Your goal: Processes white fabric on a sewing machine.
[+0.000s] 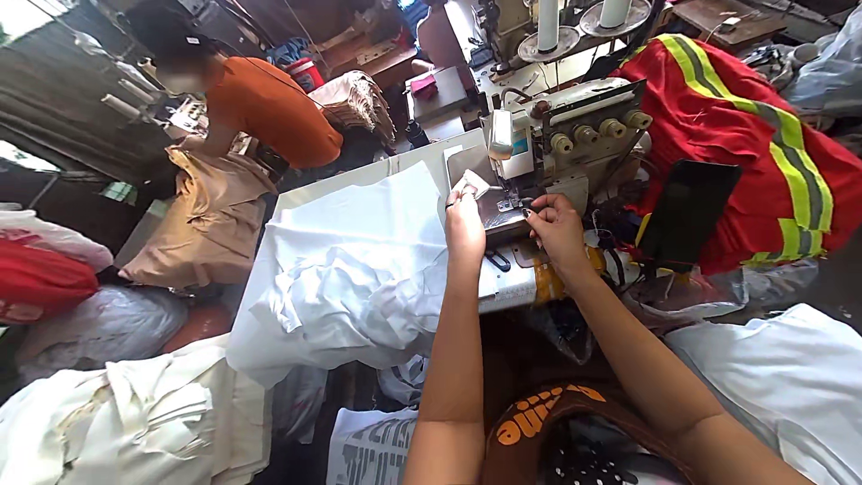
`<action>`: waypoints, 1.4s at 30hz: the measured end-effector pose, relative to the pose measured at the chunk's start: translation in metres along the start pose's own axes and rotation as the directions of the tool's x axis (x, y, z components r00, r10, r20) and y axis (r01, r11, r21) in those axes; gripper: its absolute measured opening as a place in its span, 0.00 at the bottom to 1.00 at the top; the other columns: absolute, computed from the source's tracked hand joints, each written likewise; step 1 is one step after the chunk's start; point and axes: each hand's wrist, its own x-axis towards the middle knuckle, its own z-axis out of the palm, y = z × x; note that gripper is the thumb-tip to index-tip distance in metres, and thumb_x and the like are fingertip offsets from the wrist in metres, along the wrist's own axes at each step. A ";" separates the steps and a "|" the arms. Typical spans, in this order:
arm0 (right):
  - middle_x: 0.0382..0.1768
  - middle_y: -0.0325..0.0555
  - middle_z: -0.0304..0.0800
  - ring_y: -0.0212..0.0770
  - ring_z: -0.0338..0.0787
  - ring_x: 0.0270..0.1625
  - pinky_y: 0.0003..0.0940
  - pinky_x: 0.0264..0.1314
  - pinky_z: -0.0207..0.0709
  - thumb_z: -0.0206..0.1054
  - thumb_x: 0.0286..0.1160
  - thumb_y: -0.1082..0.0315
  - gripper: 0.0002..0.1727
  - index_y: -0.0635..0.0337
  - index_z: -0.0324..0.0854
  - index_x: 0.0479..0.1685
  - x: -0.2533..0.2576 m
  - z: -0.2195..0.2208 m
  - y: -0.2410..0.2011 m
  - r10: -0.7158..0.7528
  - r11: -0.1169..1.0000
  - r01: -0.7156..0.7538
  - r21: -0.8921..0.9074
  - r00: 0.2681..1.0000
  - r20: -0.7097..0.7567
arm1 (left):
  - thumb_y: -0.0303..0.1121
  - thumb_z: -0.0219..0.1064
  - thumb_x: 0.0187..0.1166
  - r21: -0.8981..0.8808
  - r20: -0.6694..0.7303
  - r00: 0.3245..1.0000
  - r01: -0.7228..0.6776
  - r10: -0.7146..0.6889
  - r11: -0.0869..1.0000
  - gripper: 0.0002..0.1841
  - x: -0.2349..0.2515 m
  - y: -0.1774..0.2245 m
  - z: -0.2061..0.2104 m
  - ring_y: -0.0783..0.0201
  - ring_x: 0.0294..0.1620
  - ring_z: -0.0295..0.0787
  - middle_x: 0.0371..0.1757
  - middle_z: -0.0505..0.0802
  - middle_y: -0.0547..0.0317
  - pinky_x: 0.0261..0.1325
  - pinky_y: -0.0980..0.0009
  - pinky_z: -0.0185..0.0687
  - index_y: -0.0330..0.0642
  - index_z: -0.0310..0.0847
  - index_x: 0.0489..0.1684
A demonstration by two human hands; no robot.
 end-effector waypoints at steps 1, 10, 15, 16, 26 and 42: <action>0.23 0.42 0.79 0.33 0.77 0.18 0.26 0.20 0.73 0.68 0.81 0.71 0.16 0.59 0.74 0.65 -0.002 -0.001 0.000 0.009 1.000 -0.009 0.027 1.000 0.006 | 0.20 0.55 0.85 -0.007 0.005 1.000 0.010 -0.010 1.000 0.16 -0.005 -0.002 -0.008 0.39 0.73 0.83 0.66 0.89 0.36 0.77 0.46 0.74 0.32 0.85 0.65; 0.24 0.42 0.79 0.31 0.79 0.18 0.23 0.22 0.76 0.63 0.81 0.78 0.17 0.65 0.72 0.67 -0.035 -0.017 0.009 0.090 0.991 -0.101 0.092 0.989 0.115 | 0.21 0.60 0.81 0.091 0.334 0.938 0.064 -0.091 0.994 0.16 -0.096 0.009 -0.033 0.42 0.62 0.91 0.60 0.93 0.38 0.70 0.46 0.81 0.30 0.86 0.62; 0.26 0.43 0.82 0.31 0.80 0.19 0.25 0.23 0.77 0.62 0.80 0.78 0.16 0.65 0.75 0.65 -0.038 -0.036 0.013 0.024 1.000 -0.025 0.006 0.997 0.067 | 0.30 0.66 0.83 -0.127 0.591 0.805 0.022 0.058 0.992 0.11 -0.071 0.033 0.029 0.46 0.59 0.91 0.52 0.96 0.43 0.70 0.46 0.79 0.34 0.91 0.53; 0.27 0.43 0.83 0.31 0.80 0.20 0.25 0.24 0.78 0.62 0.80 0.78 0.16 0.64 0.75 0.65 -0.038 -0.043 0.011 0.002 1.000 -0.001 -0.021 0.999 0.035 | 0.29 0.67 0.82 -0.163 0.586 0.807 0.028 0.074 0.986 0.10 -0.065 0.040 0.042 0.46 0.57 0.92 0.49 0.95 0.43 0.67 0.45 0.80 0.34 0.91 0.50; 0.43 0.50 0.88 0.38 0.92 0.38 0.36 0.46 0.90 0.67 0.79 0.74 0.17 0.64 0.79 0.66 -0.042 -0.084 0.007 -0.071 0.986 0.052 -0.155 0.991 -0.117 | 0.26 0.78 0.71 -0.520 0.334 0.938 0.100 0.094 0.849 0.03 -0.060 0.068 0.065 0.61 0.38 0.89 0.37 0.94 0.53 0.47 0.58 0.85 0.37 0.92 0.35; 0.35 0.41 0.91 0.32 0.92 0.37 0.32 0.48 0.89 0.53 0.89 0.74 0.10 0.67 0.81 0.50 -0.059 -0.038 0.003 0.081 0.975 -0.106 0.198 0.988 0.132 | 0.15 0.72 0.68 -0.913 0.389 0.921 0.387 -0.012 0.130 0.07 -0.114 -0.002 0.011 0.68 0.40 0.90 0.37 0.93 0.58 0.50 0.68 0.89 0.37 0.85 0.32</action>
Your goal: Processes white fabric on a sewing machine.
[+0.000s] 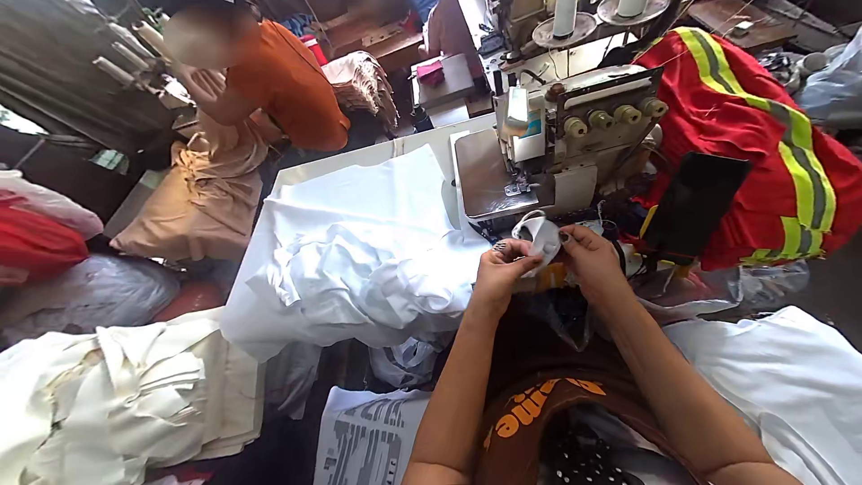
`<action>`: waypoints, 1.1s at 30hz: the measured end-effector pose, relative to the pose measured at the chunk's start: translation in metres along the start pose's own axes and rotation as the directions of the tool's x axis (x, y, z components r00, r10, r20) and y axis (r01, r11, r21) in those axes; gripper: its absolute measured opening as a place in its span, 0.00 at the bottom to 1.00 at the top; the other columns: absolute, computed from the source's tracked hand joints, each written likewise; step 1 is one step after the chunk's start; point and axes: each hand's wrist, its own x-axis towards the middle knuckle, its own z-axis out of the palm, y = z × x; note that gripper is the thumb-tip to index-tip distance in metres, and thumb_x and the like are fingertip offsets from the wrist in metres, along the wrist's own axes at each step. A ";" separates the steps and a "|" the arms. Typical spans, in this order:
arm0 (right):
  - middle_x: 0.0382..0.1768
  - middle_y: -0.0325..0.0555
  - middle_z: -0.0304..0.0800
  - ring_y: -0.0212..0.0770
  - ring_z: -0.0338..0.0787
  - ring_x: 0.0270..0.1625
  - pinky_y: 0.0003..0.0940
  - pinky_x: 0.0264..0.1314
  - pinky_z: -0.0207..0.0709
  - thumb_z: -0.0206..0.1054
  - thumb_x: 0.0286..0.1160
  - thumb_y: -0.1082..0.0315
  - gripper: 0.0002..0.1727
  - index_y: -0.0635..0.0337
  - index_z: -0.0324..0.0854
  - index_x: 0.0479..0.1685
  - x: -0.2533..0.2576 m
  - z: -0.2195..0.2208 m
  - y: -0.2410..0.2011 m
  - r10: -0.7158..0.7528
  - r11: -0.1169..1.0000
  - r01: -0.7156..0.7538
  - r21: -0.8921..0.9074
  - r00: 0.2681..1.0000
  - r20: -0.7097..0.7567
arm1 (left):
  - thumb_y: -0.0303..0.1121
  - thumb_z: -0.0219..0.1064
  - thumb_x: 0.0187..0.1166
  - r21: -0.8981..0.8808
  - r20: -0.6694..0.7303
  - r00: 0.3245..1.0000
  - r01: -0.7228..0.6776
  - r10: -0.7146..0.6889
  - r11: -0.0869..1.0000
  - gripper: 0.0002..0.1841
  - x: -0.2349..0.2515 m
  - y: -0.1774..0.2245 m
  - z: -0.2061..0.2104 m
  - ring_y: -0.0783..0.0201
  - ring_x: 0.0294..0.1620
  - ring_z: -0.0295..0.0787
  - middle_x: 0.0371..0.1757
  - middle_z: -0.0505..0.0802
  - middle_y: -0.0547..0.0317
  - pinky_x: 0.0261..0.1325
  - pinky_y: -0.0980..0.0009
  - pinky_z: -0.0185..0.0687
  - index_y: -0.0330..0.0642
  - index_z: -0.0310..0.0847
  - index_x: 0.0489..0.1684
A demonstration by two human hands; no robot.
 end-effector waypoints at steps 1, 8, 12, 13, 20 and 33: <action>0.37 0.41 0.91 0.34 0.92 0.39 0.34 0.50 0.89 0.47 0.92 0.73 0.12 0.63 0.78 0.52 0.001 0.000 -0.006 0.104 0.979 -0.111 0.171 0.993 0.050 | 0.20 0.70 0.74 -0.148 0.033 0.999 0.023 -0.018 0.989 0.05 -0.005 0.004 -0.009 0.68 0.40 0.91 0.38 0.93 0.59 0.50 0.68 0.88 0.42 0.84 0.36; 0.26 0.37 0.91 0.26 0.89 0.22 0.21 0.23 0.85 0.60 0.85 0.56 0.13 0.48 0.90 0.46 -0.015 0.014 -0.049 0.020 0.766 -0.476 0.432 0.690 0.723 | 0.41 0.75 0.75 0.087 0.797 0.543 0.329 -0.264 0.940 0.17 -0.054 0.034 -0.029 0.65 0.32 0.96 0.35 0.97 0.56 0.38 0.67 0.94 0.41 0.83 0.55; 0.39 0.25 0.87 0.14 0.84 0.40 0.12 0.43 0.79 0.55 0.90 0.58 0.13 0.49 0.84 0.49 -0.025 0.022 -0.074 -0.124 0.992 0.063 0.110 0.301 0.945 | 0.27 0.73 0.74 0.822 0.558 0.661 -0.356 -0.502 0.446 0.09 -0.060 0.085 -0.022 0.47 0.39 0.92 0.35 0.93 0.40 0.47 0.47 0.85 0.26 0.88 0.42; 0.38 0.30 0.83 0.17 0.81 0.39 0.14 0.43 0.76 0.51 0.91 0.62 0.13 0.56 0.81 0.51 -0.025 0.024 -0.079 -0.020 0.945 0.321 -0.062 0.245 0.969 | 0.24 0.71 0.74 0.896 0.445 0.784 -0.379 -0.432 0.233 0.09 -0.061 0.091 -0.028 0.39 0.47 0.93 0.40 0.93 0.34 0.54 0.39 0.84 0.26 0.89 0.44; 0.57 0.59 0.91 0.57 0.91 0.59 0.58 0.66 0.82 0.68 0.78 0.73 0.19 0.65 0.82 0.67 -0.018 0.026 -0.018 -0.047 0.507 0.603 -0.617 0.733 0.678 | 0.18 0.71 0.71 0.915 0.381 0.858 -0.404 0.346 -0.006 0.07 -0.062 0.077 -0.092 0.41 0.74 0.83 0.58 0.93 0.40 0.81 0.44 0.71 0.33 0.92 0.42; 0.20 0.35 0.74 0.32 0.71 0.24 0.36 0.31 0.70 0.77 0.71 0.50 0.22 0.56 0.87 0.56 -0.031 0.029 -0.006 0.102 0.612 0.442 -0.656 0.778 0.620 | 0.38 0.72 0.80 0.856 0.513 0.752 -0.484 0.414 -0.182 0.11 -0.090 0.059 -0.107 0.55 0.55 0.93 0.42 0.97 0.50 0.62 0.57 0.84 0.39 0.94 0.35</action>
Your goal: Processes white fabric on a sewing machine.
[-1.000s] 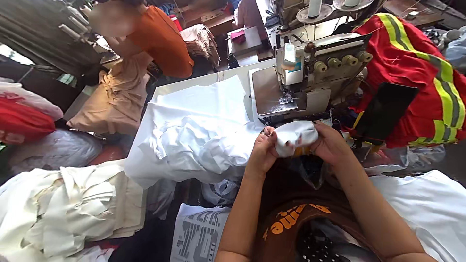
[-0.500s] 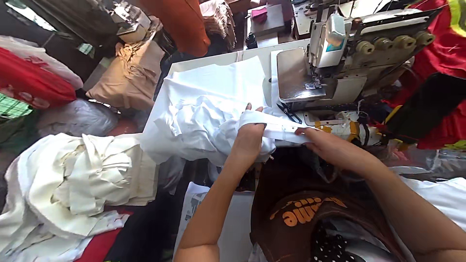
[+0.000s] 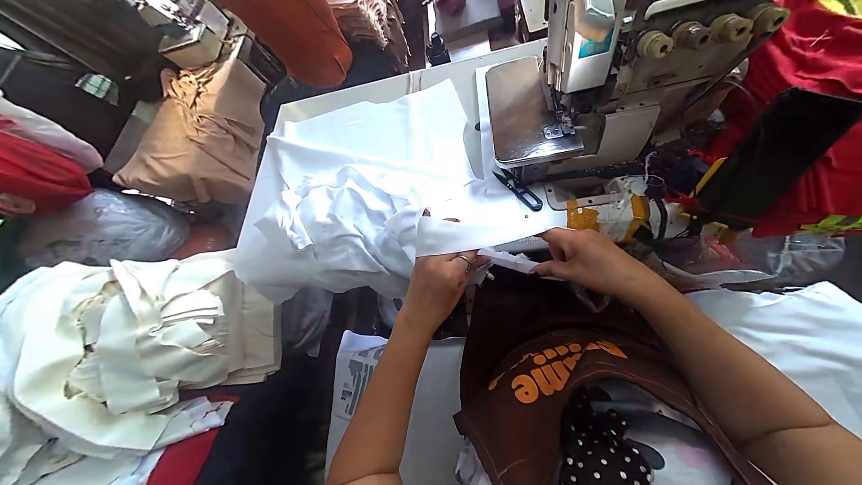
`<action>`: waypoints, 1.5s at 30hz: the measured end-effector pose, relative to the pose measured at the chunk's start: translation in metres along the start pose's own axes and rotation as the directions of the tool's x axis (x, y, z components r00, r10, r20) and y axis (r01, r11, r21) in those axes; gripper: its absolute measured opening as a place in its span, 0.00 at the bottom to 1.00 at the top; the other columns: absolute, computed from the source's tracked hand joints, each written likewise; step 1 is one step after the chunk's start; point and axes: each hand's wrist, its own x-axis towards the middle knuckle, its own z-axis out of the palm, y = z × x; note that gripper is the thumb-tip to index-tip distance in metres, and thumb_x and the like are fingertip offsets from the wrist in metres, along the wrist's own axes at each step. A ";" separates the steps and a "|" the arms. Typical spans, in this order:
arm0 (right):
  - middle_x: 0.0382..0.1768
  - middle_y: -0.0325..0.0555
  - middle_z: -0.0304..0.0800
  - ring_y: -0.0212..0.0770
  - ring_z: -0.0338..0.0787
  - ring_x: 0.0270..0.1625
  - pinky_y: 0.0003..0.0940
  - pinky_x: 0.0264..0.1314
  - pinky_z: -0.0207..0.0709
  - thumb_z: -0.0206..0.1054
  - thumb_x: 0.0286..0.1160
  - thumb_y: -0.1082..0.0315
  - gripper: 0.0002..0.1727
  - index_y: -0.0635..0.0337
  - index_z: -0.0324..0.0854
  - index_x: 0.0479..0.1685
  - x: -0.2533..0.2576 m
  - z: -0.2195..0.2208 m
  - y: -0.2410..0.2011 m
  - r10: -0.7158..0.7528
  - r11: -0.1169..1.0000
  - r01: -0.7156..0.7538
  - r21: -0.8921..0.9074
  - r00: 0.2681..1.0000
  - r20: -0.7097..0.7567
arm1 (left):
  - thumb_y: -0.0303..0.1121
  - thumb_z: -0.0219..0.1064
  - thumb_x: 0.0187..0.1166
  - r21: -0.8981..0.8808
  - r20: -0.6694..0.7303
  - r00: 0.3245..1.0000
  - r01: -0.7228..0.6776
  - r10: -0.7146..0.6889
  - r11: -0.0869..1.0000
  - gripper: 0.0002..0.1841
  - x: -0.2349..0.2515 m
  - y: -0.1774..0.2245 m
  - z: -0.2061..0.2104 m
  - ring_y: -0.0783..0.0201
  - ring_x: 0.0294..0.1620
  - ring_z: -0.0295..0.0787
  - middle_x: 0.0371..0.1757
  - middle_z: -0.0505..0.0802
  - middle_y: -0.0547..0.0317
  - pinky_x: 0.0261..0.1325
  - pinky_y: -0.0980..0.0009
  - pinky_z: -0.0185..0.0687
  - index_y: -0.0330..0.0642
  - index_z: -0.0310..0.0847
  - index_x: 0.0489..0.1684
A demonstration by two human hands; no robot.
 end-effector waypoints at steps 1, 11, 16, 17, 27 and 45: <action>0.19 0.34 0.72 0.32 0.70 0.23 0.36 0.31 0.69 0.77 0.71 0.49 0.24 0.56 0.86 0.58 0.000 0.003 0.000 0.000 1.000 0.000 0.005 0.999 0.032 | 0.38 0.72 0.80 0.008 0.000 1.000 -0.005 0.005 1.000 0.11 0.000 0.000 0.000 0.53 0.56 0.93 0.43 0.96 0.49 0.62 0.56 0.84 0.39 0.93 0.35; 0.25 0.41 0.85 0.36 0.78 0.29 0.43 0.43 0.75 0.72 0.77 0.50 0.30 0.48 0.80 0.78 0.003 0.015 -0.006 0.013 0.997 -0.035 0.067 0.950 0.311 | 0.42 0.73 0.79 0.224 0.017 0.990 -0.140 0.139 0.965 0.13 -0.009 0.004 -0.005 0.45 0.71 0.85 0.51 0.96 0.48 0.82 0.34 0.60 0.40 0.92 0.38; 0.29 0.41 0.87 0.32 0.79 0.31 0.38 0.41 0.76 0.74 0.76 0.52 0.20 0.59 0.88 0.55 0.006 0.020 0.002 -0.032 0.984 -0.038 0.174 0.923 0.383 | 0.42 0.75 0.76 0.234 -0.014 0.989 -0.137 0.144 0.963 0.14 -0.008 0.008 -0.007 0.45 0.64 0.90 0.42 0.96 0.46 0.77 0.39 0.70 0.39 0.90 0.27; 0.27 0.38 0.86 0.28 0.78 0.29 0.33 0.38 0.75 0.75 0.75 0.53 0.19 0.60 0.88 0.48 0.006 0.021 0.006 -0.058 0.974 -0.025 0.224 0.933 0.356 | 0.43 0.75 0.77 0.193 -0.010 0.995 -0.091 0.095 0.977 0.16 -0.008 0.007 -0.007 0.47 0.54 0.93 0.38 0.95 0.46 0.66 0.45 0.81 0.39 0.89 0.25; 0.36 0.35 0.95 0.29 0.93 0.36 0.25 0.40 0.87 0.79 0.69 0.63 0.06 0.45 0.86 0.36 0.007 0.030 0.015 -0.353 0.312 -0.075 0.947 0.916 0.189 | 0.38 0.71 0.81 -0.792 0.609 0.751 0.554 -0.255 -0.258 0.07 -0.007 0.012 -0.010 0.69 0.30 0.93 0.29 0.94 0.65 0.40 0.69 0.91 0.50 0.85 0.33; 0.55 0.54 0.90 0.40 0.89 0.58 0.39 0.62 0.84 0.74 0.72 0.69 0.09 0.68 0.89 0.41 0.123 0.110 -0.012 -0.042 0.867 0.100 0.488 0.991 -0.128 | 0.31 0.81 0.68 -0.003 0.270 0.906 0.339 -0.326 0.941 0.10 0.021 -0.105 -0.041 0.52 0.42 0.92 0.47 0.92 0.46 0.46 0.50 0.89 0.32 0.89 0.34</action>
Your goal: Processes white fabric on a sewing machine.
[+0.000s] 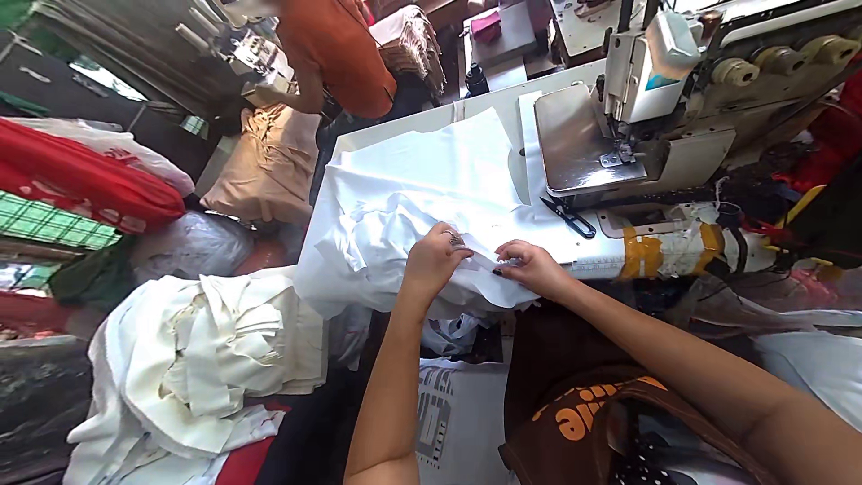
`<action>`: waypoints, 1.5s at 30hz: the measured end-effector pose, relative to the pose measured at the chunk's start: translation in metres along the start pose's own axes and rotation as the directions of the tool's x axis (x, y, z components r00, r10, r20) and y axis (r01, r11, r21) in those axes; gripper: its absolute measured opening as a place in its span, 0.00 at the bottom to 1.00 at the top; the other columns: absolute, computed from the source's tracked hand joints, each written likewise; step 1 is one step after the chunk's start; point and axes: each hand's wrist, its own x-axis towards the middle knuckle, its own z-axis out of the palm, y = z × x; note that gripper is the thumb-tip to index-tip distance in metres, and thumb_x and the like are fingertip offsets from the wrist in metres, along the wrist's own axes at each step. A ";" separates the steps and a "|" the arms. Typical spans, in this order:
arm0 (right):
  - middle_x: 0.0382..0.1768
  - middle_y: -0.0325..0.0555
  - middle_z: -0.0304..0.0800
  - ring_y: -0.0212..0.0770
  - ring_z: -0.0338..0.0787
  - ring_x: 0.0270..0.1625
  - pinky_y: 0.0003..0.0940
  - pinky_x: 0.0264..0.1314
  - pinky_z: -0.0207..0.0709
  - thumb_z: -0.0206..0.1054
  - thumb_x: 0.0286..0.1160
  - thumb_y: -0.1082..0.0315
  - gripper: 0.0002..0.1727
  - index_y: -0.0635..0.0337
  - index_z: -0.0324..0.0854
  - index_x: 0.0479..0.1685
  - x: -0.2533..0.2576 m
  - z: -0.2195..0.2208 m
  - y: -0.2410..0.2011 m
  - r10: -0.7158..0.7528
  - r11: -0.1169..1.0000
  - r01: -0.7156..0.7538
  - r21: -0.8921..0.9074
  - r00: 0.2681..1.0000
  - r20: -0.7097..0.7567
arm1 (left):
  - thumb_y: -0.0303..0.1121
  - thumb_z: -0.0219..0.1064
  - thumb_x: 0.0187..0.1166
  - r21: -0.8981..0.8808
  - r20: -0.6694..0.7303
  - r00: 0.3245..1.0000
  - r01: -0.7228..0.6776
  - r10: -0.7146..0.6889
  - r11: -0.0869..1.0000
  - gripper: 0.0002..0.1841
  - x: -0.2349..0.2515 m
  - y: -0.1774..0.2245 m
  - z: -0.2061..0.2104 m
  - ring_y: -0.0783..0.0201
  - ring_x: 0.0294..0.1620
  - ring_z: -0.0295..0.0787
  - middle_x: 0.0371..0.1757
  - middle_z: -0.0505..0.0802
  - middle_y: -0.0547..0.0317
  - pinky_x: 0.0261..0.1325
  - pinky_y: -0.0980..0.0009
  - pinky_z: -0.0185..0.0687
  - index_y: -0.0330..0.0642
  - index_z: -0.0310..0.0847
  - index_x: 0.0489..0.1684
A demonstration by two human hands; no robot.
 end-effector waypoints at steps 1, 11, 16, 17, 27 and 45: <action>0.51 0.53 0.90 0.39 0.89 0.54 0.37 0.58 0.85 0.75 0.72 0.68 0.09 0.68 0.89 0.41 -0.002 -0.001 -0.003 0.000 1.000 0.000 0.014 1.000 -0.024 | 0.31 0.82 0.67 -0.045 -0.061 0.998 -0.027 0.024 0.999 0.10 -0.004 0.003 -0.006 0.56 0.43 0.91 0.47 0.92 0.48 0.47 0.55 0.89 0.34 0.90 0.34; 0.31 0.43 0.83 0.32 0.82 0.34 0.26 0.37 0.78 0.80 0.64 0.67 0.11 0.63 0.84 0.30 -0.016 -0.027 -0.064 -0.311 0.946 0.260 -0.196 0.898 -0.311 | 0.27 0.81 0.67 -0.042 -0.343 0.922 -0.204 0.177 0.978 0.07 -0.021 0.050 -0.052 0.68 0.51 0.89 0.46 0.91 0.50 0.56 0.77 0.85 0.33 0.90 0.33; 0.26 0.43 0.79 0.31 0.77 0.26 0.27 0.29 0.73 0.82 0.64 0.65 0.16 0.63 0.78 0.33 -0.016 -0.041 -0.072 -0.278 0.958 0.222 -0.182 0.878 -0.390 | 0.28 0.73 0.77 0.180 -0.349 0.883 -0.265 0.314 0.947 0.11 -0.004 0.068 -0.054 0.57 0.48 0.92 0.48 0.93 0.46 0.53 0.63 0.88 0.35 0.89 0.54; 0.27 0.44 0.79 0.32 0.76 0.25 0.27 0.28 0.73 0.81 0.65 0.66 0.16 0.63 0.77 0.36 -0.015 -0.045 -0.071 -0.274 0.959 0.216 -0.186 0.872 -0.404 | 0.29 0.71 0.80 0.275 -0.331 0.880 -0.257 0.342 0.927 0.15 0.003 0.073 -0.054 0.54 0.44 0.92 0.48 0.92 0.45 0.45 0.60 0.87 0.38 0.88 0.62; 0.27 0.43 0.84 0.35 0.83 0.28 0.37 0.35 0.80 0.67 0.81 0.67 0.06 0.62 0.84 0.46 -0.025 -0.133 -0.046 -0.004 0.999 -0.019 -0.044 0.887 -0.462 | 0.25 0.62 0.84 -0.337 -0.329 0.944 -0.121 0.003 0.934 0.11 0.169 0.120 0.041 0.54 0.60 0.90 0.55 0.93 0.42 0.69 0.56 0.82 0.28 0.86 0.54; 0.35 0.41 0.93 0.29 0.92 0.37 0.30 0.45 0.87 0.69 0.78 0.71 0.08 0.62 0.84 0.50 -0.062 -0.164 -0.024 0.263 0.941 -0.122 0.316 0.851 -0.454 | 0.33 0.73 0.70 -0.182 -0.075 0.911 0.386 -0.405 0.904 0.22 0.215 0.163 0.108 0.49 0.53 0.87 0.45 0.90 0.48 0.65 0.44 0.73 0.36 0.77 0.62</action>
